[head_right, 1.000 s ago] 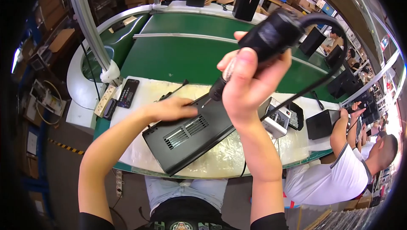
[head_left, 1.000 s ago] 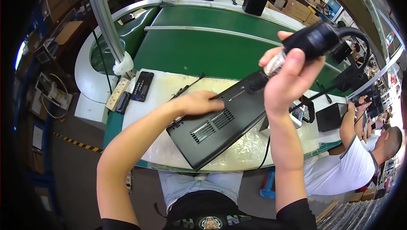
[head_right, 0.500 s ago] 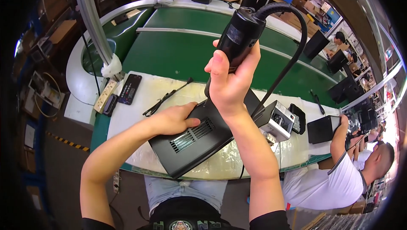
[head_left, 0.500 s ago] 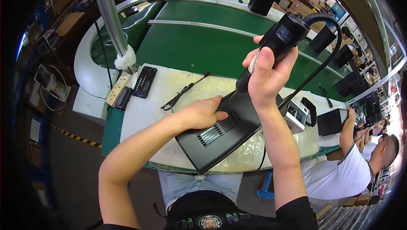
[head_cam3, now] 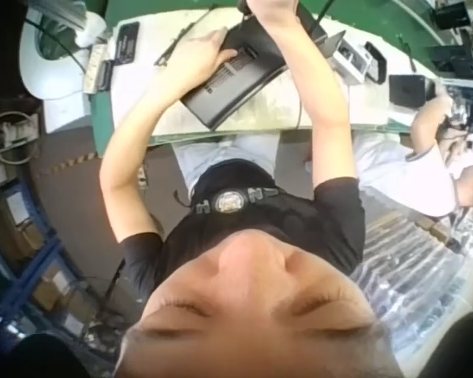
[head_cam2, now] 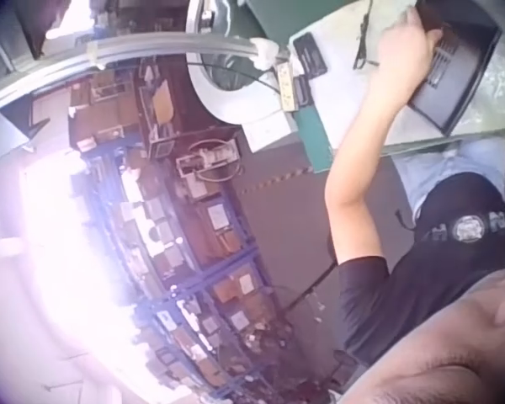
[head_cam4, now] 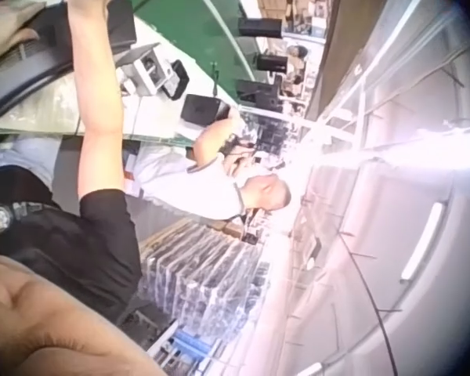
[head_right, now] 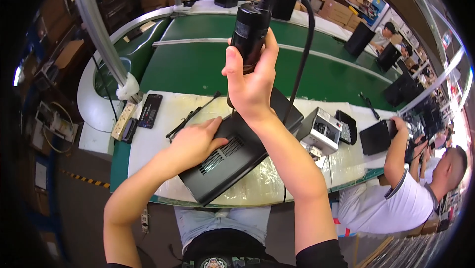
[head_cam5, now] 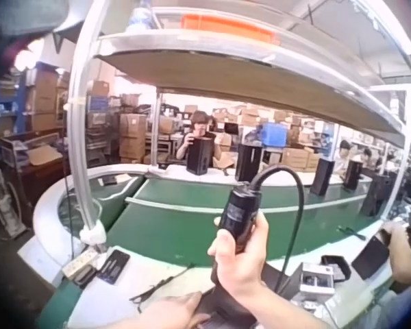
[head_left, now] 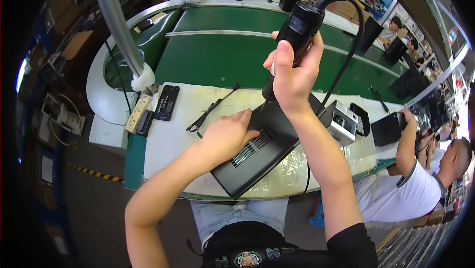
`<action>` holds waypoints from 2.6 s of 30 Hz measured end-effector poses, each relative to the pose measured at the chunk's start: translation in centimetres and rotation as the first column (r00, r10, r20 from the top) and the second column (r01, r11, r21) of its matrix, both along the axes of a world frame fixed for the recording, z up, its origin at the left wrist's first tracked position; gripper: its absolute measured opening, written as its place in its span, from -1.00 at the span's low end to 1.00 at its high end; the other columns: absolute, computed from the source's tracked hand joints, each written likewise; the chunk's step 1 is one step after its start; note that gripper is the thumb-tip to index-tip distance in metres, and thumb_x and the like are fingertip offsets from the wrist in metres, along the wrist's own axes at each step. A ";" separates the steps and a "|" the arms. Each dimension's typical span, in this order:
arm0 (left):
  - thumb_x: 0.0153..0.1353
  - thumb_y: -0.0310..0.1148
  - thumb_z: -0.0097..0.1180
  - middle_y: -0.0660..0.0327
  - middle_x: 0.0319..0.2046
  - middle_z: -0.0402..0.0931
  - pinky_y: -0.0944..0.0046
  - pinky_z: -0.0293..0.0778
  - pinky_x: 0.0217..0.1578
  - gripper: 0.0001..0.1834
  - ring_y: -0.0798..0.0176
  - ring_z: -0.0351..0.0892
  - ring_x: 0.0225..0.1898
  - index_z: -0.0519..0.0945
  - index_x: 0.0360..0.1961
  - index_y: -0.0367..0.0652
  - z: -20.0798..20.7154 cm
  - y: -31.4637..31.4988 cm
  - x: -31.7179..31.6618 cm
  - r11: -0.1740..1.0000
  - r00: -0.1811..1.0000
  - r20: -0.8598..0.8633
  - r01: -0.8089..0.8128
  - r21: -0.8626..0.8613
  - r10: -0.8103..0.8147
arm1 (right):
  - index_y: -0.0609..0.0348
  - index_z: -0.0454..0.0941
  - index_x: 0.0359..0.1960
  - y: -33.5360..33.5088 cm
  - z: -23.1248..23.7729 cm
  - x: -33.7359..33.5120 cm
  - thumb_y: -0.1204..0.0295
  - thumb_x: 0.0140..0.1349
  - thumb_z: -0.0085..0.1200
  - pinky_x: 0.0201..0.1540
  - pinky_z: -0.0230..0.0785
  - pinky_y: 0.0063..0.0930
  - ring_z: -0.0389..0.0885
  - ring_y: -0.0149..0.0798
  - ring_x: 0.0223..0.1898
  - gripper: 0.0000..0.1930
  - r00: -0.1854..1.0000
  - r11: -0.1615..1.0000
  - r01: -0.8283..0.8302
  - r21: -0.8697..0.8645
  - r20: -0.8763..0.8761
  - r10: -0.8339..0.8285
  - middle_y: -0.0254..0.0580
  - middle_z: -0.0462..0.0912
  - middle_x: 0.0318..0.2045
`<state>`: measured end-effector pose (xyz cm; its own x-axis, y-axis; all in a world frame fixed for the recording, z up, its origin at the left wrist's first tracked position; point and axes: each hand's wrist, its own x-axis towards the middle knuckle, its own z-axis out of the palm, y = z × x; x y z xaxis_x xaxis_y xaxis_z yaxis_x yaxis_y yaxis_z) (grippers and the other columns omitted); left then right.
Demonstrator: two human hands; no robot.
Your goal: Assembling electronic housings by attaching panels with an electric screwdriver on a factory line.
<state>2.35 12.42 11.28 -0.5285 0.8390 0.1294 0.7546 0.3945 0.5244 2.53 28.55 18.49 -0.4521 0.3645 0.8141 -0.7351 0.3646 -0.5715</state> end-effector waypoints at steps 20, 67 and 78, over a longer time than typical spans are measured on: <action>0.16 -0.34 0.05 -0.05 0.05 0.43 0.16 0.26 0.16 -0.52 0.10 0.42 0.06 0.35 0.09 -0.36 -8.5 -5.9 6.1 0.342 0.654 0.753 -0.724 0.599 0.068 | 0.26 0.03 0.20 14.3 -11.7 18.8 0.36 0.34 -0.03 -0.50 0.41 -0.55 0.50 -0.40 -0.53 -0.49 0.712 0.711 0.702 0.042 -0.008 -0.703 -0.04 0.51 -0.11; 0.14 -0.46 0.11 0.15 -0.10 0.49 0.35 0.33 -0.02 -0.62 0.33 0.42 -0.10 0.42 0.00 -0.32 -8.1 -4.8 6.3 0.328 0.611 0.791 -0.742 0.585 -0.030 | 0.26 0.08 0.12 -10.1 0.4 1.4 0.02 0.40 -0.12 -0.63 0.34 -0.60 0.50 -0.36 -0.65 -0.44 0.972 0.981 -0.176 0.082 -0.145 0.187 0.17 0.54 -0.16; 0.20 -0.40 0.01 -0.02 0.05 0.45 0.19 0.28 0.14 -0.57 0.15 0.42 0.03 0.36 0.09 -0.35 -9.6 -4.8 6.3 0.241 0.701 0.705 -0.706 0.665 0.107 | 0.30 -0.06 0.24 11.3 -4.8 16.8 0.32 0.34 -0.02 -0.52 0.38 -0.54 0.52 -0.35 -0.58 -0.41 0.684 0.685 0.727 0.042 -0.130 -0.718 0.11 0.52 -0.17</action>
<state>8.64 7.65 1.71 -0.9759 0.0211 0.2174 0.1985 -0.3296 0.9230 19.29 39.83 13.64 0.0041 0.4742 0.8804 -0.2713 0.8479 -0.4555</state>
